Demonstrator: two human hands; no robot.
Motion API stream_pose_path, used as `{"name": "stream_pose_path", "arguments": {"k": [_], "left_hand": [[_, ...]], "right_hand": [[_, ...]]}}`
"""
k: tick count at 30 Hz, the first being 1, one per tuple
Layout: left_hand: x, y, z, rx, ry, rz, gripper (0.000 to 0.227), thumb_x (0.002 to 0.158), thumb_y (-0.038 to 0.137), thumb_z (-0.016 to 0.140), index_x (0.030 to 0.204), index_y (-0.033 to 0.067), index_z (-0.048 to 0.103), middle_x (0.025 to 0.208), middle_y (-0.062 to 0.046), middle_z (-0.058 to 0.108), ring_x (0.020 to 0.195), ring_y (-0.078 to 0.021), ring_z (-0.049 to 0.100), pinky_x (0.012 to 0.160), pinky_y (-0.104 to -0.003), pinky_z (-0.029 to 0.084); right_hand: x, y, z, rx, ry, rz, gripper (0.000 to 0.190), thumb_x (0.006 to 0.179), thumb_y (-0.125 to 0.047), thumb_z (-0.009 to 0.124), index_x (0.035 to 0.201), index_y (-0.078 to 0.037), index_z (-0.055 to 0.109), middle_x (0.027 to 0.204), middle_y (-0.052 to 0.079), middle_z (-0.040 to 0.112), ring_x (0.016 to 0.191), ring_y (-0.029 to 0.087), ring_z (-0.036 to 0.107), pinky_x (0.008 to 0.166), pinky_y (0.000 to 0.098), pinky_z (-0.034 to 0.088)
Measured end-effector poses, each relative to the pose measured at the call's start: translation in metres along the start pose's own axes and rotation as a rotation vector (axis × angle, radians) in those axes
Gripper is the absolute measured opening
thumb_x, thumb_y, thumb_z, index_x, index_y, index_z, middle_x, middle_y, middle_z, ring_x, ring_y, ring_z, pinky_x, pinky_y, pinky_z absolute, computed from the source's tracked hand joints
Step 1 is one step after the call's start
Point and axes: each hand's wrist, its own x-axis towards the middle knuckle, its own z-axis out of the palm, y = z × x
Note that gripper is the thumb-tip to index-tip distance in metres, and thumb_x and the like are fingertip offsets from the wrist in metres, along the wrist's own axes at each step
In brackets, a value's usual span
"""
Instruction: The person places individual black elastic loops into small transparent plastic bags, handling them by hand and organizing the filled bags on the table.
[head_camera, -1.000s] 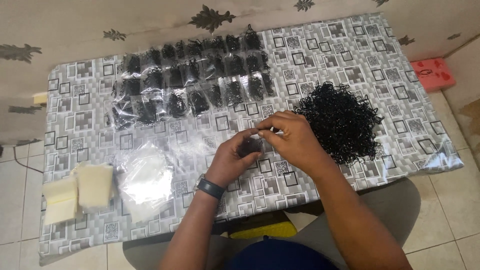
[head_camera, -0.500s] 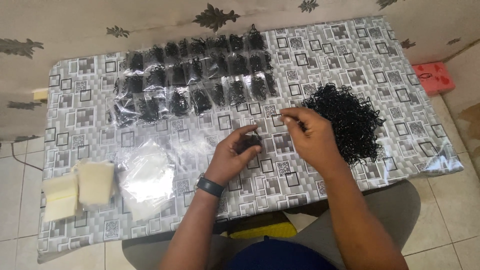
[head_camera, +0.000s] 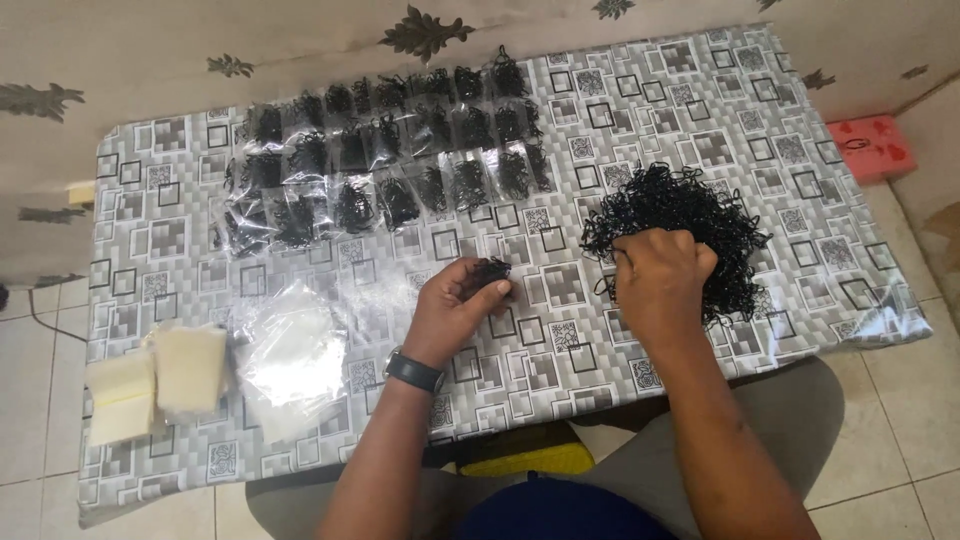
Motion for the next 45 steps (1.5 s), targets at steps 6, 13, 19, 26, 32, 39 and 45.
{"name": "stream_pose_path", "arguments": {"k": [6,13,19,26,32,39,45], "left_hand": [[0.004,-0.008,-0.001,0.061,-0.032,-0.062,0.026,0.083,0.008,0.082,0.107,0.0000,0.074,0.089,-0.023,0.076,0.080,-0.0264,0.075,0.066,-0.037,0.066],[0.002,0.005,0.003,0.250,-0.121,0.021,0.039,0.079,0.006,0.084,0.116,0.0029,0.073,0.101,-0.025,0.077,0.095,-0.0410,0.074,0.077,-0.049,0.063],[-0.001,0.007,0.004,0.306,-0.148,0.047,0.040,0.080,0.002,0.081,0.119,0.0014,0.070,0.104,-0.027,0.075,0.099,-0.0471,0.071,0.081,-0.053,0.062],[-0.002,0.011,0.004,0.315,-0.162,0.053,0.041,0.081,0.003,0.080,0.121,0.0023,0.070,0.107,-0.027,0.075,0.104,-0.0464,0.070,0.084,-0.054,0.060],[-0.002,0.005,0.004,0.292,-0.164,0.045,0.042,0.081,0.005,0.081,0.122,0.0029,0.069,0.108,-0.027,0.074,0.107,-0.0461,0.068,0.086,-0.055,0.059],[-0.001,0.003,0.002,0.286,-0.162,0.037,0.044,0.081,0.006,0.081,0.123,0.0029,0.069,0.109,-0.027,0.074,0.107,-0.0454,0.068,0.088,-0.053,0.059],[0.000,-0.004,0.002,0.290,-0.152,0.058,0.043,0.081,0.005,0.082,0.122,0.0023,0.069,0.108,-0.026,0.074,0.107,-0.0450,0.068,0.086,-0.054,0.059]], "right_hand": [[0.009,-0.006,-0.018,0.181,0.059,0.014,0.010,0.093,-0.007,0.080,0.099,-0.015,0.077,0.085,-0.003,0.069,0.091,0.020,0.065,0.095,0.0395,0.035],[0.034,-0.070,-0.067,0.891,-0.019,0.123,0.015,0.085,0.002,0.081,0.098,-0.004,0.080,0.084,0.012,0.076,0.078,0.022,0.072,0.075,0.0348,0.053],[0.047,-0.096,-0.059,1.026,-0.078,-0.085,0.015,0.084,0.003,0.079,0.098,-0.004,0.079,0.086,0.014,0.077,0.083,0.032,0.075,0.087,0.0452,0.051],[0.049,-0.100,-0.056,0.839,-0.177,-0.228,0.015,0.088,-0.004,0.076,0.101,-0.011,0.079,0.092,0.008,0.079,0.097,0.030,0.075,0.105,0.0474,0.040],[0.050,-0.104,-0.065,0.788,-0.149,-0.276,0.015,0.092,-0.006,0.073,0.106,-0.012,0.078,0.092,0.007,0.078,0.094,0.029,0.075,0.107,0.0494,0.038],[0.043,-0.104,-0.063,0.794,-0.109,-0.293,0.021,0.097,-0.001,0.063,0.111,-0.009,0.077,0.098,0.007,0.078,0.100,0.029,0.074,0.111,0.0513,0.034],[0.042,-0.100,-0.059,0.686,-0.096,-0.361,0.027,0.093,0.003,0.057,0.111,-0.004,0.077,0.090,0.013,0.077,0.098,0.033,0.070,0.108,0.0608,0.030]]}}
